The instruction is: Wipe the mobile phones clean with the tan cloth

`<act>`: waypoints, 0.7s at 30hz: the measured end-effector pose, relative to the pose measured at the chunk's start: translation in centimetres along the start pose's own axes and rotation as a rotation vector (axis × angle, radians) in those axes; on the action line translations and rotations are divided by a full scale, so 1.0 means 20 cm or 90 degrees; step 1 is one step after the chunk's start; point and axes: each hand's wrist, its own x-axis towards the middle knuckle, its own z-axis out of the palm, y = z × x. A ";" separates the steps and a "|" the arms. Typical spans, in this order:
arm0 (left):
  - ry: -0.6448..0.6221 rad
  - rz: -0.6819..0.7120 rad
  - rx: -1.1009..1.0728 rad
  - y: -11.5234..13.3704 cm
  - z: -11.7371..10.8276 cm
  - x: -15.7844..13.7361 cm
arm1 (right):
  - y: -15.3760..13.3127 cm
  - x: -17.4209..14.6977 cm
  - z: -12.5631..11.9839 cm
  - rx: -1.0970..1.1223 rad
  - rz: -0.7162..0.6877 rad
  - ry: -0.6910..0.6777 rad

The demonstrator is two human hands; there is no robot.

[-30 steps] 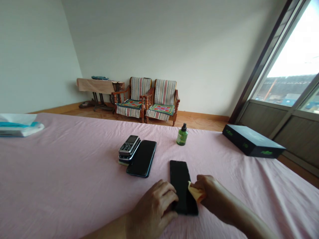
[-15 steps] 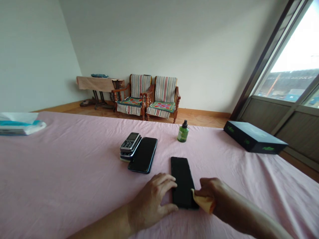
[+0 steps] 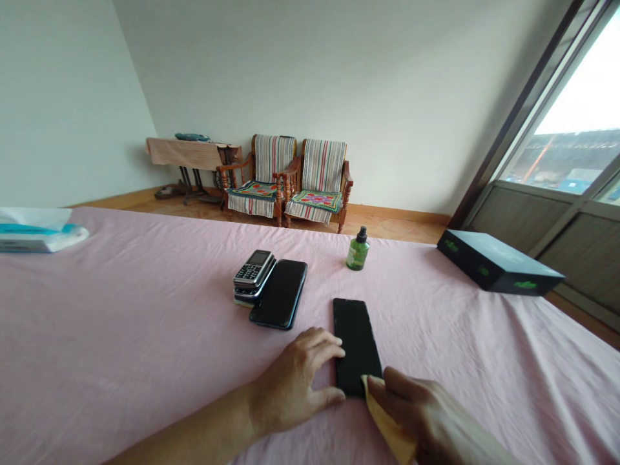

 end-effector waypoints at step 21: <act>0.032 -0.013 -0.055 -0.02 0.01 0.00 | -0.06 0.24 0.03 0.140 0.074 0.085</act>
